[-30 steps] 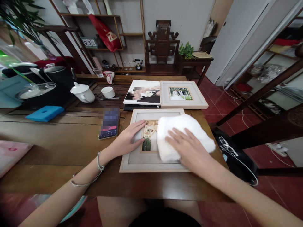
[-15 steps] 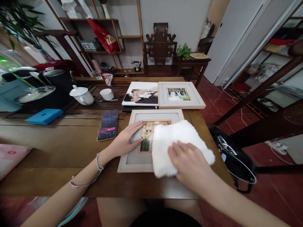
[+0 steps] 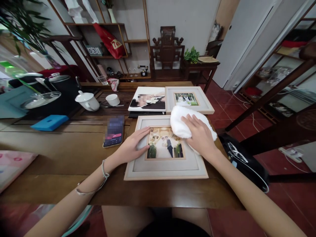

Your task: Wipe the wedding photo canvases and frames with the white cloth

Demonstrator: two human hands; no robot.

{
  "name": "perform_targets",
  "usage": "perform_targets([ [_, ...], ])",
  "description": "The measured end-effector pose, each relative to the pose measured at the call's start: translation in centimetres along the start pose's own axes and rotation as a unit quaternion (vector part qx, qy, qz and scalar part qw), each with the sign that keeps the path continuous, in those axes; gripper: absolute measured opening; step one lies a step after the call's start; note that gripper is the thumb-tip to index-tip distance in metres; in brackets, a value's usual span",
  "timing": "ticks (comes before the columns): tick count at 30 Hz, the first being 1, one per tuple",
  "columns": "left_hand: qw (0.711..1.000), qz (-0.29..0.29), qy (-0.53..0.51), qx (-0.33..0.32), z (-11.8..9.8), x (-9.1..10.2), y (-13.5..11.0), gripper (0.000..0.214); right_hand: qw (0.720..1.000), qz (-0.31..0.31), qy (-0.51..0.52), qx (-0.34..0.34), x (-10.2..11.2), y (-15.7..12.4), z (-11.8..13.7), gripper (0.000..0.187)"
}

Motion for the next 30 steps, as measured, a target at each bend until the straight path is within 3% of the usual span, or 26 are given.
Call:
perform_targets([
  [4, 1.0, 0.003, 0.003, 0.001, 0.1, -0.1, 0.0, 0.059, 0.995, 0.051, -0.067, 0.049, -0.6, 0.4, 2.2, 0.06],
  [8, 1.0, -0.003, 0.001, 0.003, 0.1, -0.1, -0.1, 0.058, 0.985, 0.111, -0.099, 0.086, 1.8, -4.0, 5.9, 0.058],
  [12, 1.0, -0.007, 0.001, 0.006, 0.1, -0.1, -0.1, 0.059, 0.973, 0.161, 0.006, 0.167, 6.0, -9.5, 8.9, 0.065],
  [15, 1.0, -0.006, -0.001, 0.005, 0.0, -0.1, -0.1, 0.06, 0.972, 0.154, 0.057, 0.169, 6.6, -10.8, 9.2, 0.071],
  [18, 1.0, -0.008, -0.002, 0.001, 0.0, 0.0, 0.0, 0.06, 0.984, 0.128, 0.035, 0.116, 4.1, -9.2, 7.5, 0.074],
  [22, 1.0, -0.016, -0.006, -0.003, 0.0, 0.1, 0.0, 0.059, 0.994, 0.076, 0.021, 0.074, 0.7, -4.8, 4.1, 0.065],
  [27, 1.0, -0.015, -0.004, -0.003, 0.0, 0.0, 0.0, 0.058, 0.999, 0.0, 0.039, 0.023, -0.6, 0.7, 0.9, 0.069],
  [30, 1.0, -0.011, -0.003, -0.001, 0.1, -0.1, 0.0, 0.059, 0.999, 0.025, 0.021, 0.031, -1.4, 2.1, 1.2, 0.071],
])
Point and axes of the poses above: each hand's wrist, its own y-axis towards the middle knuckle, its own x-axis out of the back of the hand, z = x × y, the point moved 5 cm from there along y, towards the middle knuckle, and after that the axes turned 11 degrees about -x, right-handed, at the moved point
